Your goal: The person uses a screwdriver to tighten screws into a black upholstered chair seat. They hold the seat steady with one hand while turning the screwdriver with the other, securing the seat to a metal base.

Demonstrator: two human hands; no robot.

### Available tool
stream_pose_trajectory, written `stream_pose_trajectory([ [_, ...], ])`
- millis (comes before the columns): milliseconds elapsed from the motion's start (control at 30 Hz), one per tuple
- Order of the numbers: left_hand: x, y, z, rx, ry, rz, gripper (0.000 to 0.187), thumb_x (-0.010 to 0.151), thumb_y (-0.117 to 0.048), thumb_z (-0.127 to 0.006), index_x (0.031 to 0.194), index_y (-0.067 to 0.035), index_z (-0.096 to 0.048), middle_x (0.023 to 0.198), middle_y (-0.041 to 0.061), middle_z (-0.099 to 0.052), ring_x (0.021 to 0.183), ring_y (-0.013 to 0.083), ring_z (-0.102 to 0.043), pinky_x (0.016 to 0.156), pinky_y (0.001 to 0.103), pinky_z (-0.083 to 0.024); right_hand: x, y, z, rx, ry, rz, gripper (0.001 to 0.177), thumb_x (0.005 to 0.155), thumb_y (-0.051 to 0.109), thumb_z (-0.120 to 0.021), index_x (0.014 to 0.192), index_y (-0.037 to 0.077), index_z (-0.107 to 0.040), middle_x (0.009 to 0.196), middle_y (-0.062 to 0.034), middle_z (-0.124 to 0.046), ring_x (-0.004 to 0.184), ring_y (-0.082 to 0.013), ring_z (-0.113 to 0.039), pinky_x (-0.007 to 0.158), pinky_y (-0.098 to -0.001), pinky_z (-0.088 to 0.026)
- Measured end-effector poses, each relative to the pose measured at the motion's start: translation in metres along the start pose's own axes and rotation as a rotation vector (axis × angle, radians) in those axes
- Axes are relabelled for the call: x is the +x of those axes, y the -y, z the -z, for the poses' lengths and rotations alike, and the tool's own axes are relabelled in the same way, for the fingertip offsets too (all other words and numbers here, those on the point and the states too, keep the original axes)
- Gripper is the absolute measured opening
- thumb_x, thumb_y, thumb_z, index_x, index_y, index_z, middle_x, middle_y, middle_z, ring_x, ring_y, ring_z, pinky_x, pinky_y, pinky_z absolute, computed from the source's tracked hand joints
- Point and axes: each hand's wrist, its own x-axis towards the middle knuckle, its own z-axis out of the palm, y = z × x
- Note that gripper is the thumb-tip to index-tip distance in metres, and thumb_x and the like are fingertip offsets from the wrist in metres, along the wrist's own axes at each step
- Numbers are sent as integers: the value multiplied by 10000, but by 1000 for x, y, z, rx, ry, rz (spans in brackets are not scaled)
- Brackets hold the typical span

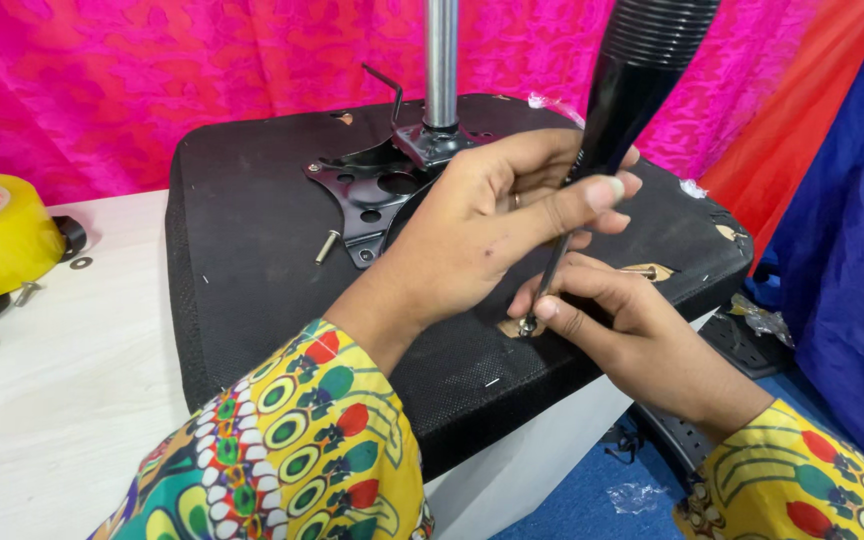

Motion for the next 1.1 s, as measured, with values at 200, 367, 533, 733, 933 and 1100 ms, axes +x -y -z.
stream_pose_trajectory([
  [200, -6, 5, -23, 332, -81, -71, 549, 902, -206, -846, 1353, 43, -658, 992, 128, -681, 786, 139, -549, 660, 279, -473, -4, -15, -3, 134, -47, -245, 269, 978, 151, -612, 1177, 9, -724, 1120, -53, -764, 1069, -116, -667, 926, -297, -541],
  [367, -3, 6, -30, 293, -39, -114, 455, 1048, -325, -665, 1340, 21, -616, 1066, 47, -646, 938, 59, -640, 794, 224, -541, -4, -17, -1, 40, -81, -39, 234, 976, 129, -624, 1148, 2, -721, 1066, -51, -780, 1029, -118, -677, 920, -290, -547],
  [533, 3, 2, -16, -11, 2, 101, 520, 990, -332, -666, 1356, 30, -591, 1063, 40, -717, 748, 137, -604, 641, 297, -506, -1, -8, 0, -15, -42, -19, 203, 987, 137, -610, 1053, 7, -752, 960, -56, -808, 968, -138, -742, 908, -285, -572],
  [733, 5, 1, -16, 589, -216, -297, 505, 834, -263, -864, 1130, 45, -595, 970, 117, -581, 924, 203, -581, 868, 341, -563, 1, -2, -2, -65, -35, -14, 206, 994, 152, -601, 1029, 23, -758, 958, -58, -796, 976, -142, -720, 926, -290, -548],
  [933, 4, 2, -18, 450, -260, 117, 440, 968, -398, -667, 1242, -54, -660, 1229, 94, -576, 948, 233, -705, 802, 370, -606, 4, -1, -2, -153, -58, -61, 211, 983, 169, -614, 1029, 44, -778, 950, -39, -768, 969, -132, -691, 907, -293, -528],
  [1100, 10, 1, -3, -6, -3, 13, 510, 1061, -413, -621, 1411, -50, -545, 1351, 114, -638, 1176, 129, -650, 949, 287, -542, 7, 3, 2, -68, 7, -86, 249, 1003, 171, -573, 1033, 36, -779, 941, -47, -768, 970, -132, -680, 919, -291, -525],
])
